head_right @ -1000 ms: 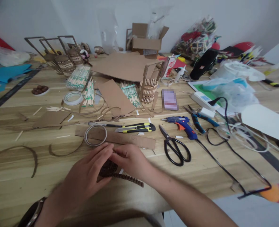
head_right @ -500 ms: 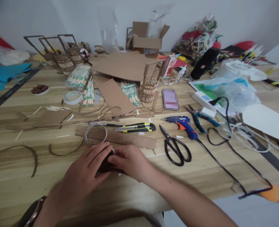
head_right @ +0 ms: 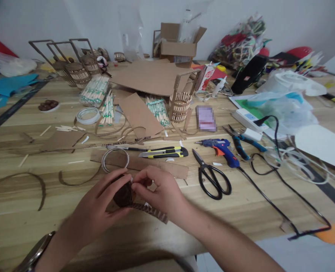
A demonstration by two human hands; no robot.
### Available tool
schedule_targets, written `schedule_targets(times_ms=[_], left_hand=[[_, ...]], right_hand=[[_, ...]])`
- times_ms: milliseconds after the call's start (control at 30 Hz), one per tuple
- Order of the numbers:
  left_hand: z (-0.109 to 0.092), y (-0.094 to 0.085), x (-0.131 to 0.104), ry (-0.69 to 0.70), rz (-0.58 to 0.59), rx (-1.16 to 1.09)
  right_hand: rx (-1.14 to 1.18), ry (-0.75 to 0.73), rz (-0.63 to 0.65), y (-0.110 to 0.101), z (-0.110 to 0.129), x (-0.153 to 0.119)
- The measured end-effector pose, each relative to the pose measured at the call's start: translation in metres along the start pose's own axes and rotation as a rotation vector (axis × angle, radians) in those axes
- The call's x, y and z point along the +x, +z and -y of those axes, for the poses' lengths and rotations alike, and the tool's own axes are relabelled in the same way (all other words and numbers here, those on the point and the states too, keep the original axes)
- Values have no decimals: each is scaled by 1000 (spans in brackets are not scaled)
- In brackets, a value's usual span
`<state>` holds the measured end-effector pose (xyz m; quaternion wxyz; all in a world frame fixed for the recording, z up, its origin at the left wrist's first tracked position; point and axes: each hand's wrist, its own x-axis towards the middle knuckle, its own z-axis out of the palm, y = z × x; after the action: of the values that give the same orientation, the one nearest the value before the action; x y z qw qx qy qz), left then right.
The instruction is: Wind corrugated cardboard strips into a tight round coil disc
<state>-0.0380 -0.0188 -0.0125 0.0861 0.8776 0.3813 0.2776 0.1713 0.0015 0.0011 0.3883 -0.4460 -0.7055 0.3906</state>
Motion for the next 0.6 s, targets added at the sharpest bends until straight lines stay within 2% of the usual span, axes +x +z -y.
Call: schedule_targets(times_ms=[267,600], left_hand=[[2,1,0,-4,-37,16],[0,-4,0,-9,-29,6]], right_hand=[[119,26,43,5,2,-4],[-49,-41,2,-4,6,1]])
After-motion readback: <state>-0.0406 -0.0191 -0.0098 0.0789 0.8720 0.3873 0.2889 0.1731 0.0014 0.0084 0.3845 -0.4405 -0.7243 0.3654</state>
